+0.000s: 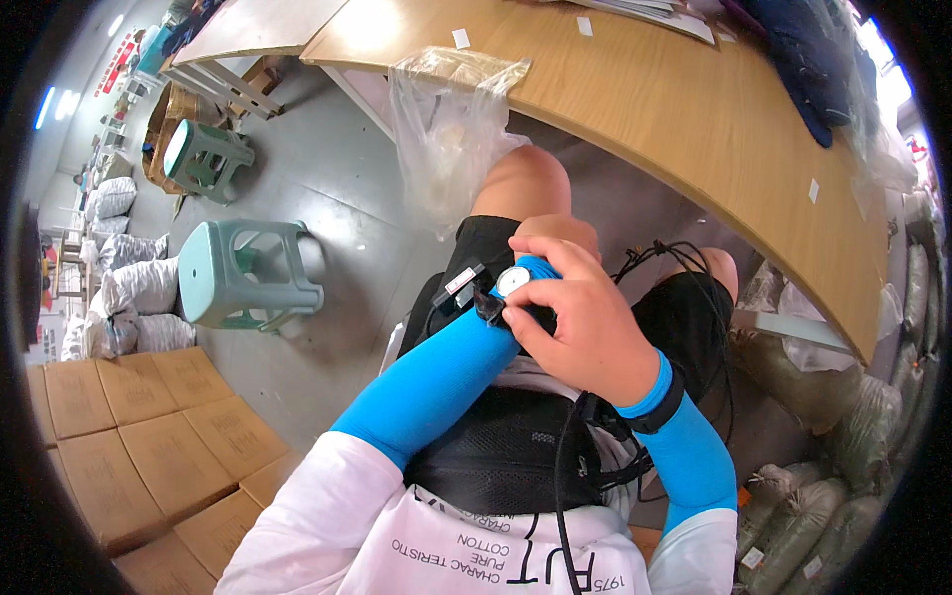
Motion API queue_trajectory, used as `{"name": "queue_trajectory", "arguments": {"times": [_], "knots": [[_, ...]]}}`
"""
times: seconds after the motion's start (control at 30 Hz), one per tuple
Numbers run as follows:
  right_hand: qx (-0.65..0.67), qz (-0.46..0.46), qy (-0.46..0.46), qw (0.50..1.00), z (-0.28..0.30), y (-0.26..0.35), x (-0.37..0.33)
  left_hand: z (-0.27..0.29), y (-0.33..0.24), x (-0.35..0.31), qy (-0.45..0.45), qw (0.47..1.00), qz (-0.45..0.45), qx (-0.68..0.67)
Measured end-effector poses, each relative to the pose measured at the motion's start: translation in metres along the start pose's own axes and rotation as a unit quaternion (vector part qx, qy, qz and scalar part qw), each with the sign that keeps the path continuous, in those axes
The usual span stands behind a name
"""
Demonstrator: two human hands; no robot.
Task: Inspecting, folding, and labeling blue cloth garment components in a factory setting.
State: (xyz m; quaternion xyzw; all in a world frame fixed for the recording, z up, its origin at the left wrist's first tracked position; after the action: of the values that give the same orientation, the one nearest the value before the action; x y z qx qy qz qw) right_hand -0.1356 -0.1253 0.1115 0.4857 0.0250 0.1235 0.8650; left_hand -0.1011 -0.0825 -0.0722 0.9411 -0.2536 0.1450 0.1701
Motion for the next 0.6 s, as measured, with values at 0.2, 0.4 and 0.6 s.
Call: {"name": "queue_trajectory", "arguments": {"times": [0.2,0.4,0.6], "knots": [[-0.096,0.063,0.054,0.992,0.009,0.004,0.022,-0.018,0.004,0.012,-0.014,0.995,0.073,0.061],[-0.106,0.042,0.166,0.979,0.006,-0.009,0.043,-0.037,0.008,0.031,-0.02,0.982,0.138,0.124],[-0.049,0.03,0.169,0.984,0.005,-0.017,0.049,-0.053,0.005,0.038,-0.039,0.962,0.198,0.185]]}}
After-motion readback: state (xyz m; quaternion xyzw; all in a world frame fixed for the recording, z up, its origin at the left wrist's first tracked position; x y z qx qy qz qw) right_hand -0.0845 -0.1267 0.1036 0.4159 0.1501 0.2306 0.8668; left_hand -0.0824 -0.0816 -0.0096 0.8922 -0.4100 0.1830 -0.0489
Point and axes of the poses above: each hand's wrist, its own x-axis towards the middle knuckle, its own z-axis out of the back of the hand, y = z × x, the point moved 2 cm from there along x, towards the middle knuckle, and after that the axes turned 8 degrees about y, right-handed, at the moved point
